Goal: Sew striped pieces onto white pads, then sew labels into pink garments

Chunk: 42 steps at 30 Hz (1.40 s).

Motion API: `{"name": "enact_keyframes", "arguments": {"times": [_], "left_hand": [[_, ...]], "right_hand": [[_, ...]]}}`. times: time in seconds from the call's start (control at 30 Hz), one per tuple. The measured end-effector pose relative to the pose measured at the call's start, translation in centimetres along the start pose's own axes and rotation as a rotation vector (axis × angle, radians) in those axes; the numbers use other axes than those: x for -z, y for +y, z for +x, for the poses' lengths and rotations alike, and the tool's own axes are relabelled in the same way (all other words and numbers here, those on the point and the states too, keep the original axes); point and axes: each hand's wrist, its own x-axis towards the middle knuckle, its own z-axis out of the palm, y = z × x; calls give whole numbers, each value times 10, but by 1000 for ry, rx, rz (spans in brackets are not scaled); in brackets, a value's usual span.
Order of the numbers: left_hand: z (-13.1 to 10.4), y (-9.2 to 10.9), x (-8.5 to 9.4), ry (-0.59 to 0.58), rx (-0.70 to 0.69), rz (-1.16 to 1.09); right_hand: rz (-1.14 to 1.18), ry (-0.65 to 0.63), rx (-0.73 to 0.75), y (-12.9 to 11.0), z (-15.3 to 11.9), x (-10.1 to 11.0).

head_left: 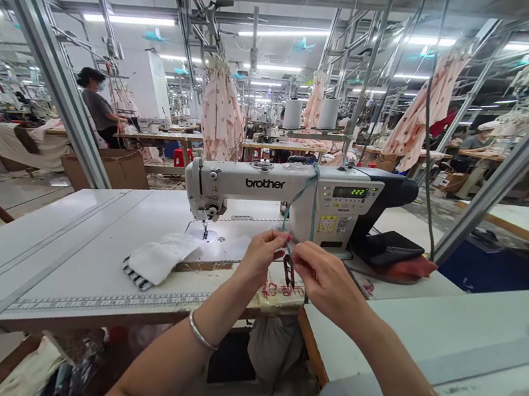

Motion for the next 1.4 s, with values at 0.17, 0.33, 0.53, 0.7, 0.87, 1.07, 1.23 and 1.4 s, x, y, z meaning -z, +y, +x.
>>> {"name": "enact_keyframes", "arguments": {"times": [0.17, 0.33, 0.53, 0.7, 0.87, 1.07, 1.23, 1.4], "left_hand": [[11, -3, 2, -14, 11, -20], [7, 11, 20, -259, 204, -7], [-28, 5, 35, -397, 250, 16], [-53, -7, 33, -332, 217, 24], [-60, -6, 38, -314, 239, 35], [-63, -5, 37, -303, 285, 44], [-63, -7, 29, -287, 271, 62], [-56, -8, 23, -297, 254, 102]], "right_hand": [[134, -34, -41, 4, 0, -1], [229, 19, -164, 10, -1, 1], [342, -70, -246, 14, -2, -8], [411, -296, -297, 14, -4, -10], [541, -411, -391, 15, -6, -6], [646, -477, -496, 13, -8, -5], [655, -473, -534, 12, -7, -5], [642, -423, -557, 13, -8, -9]]}}
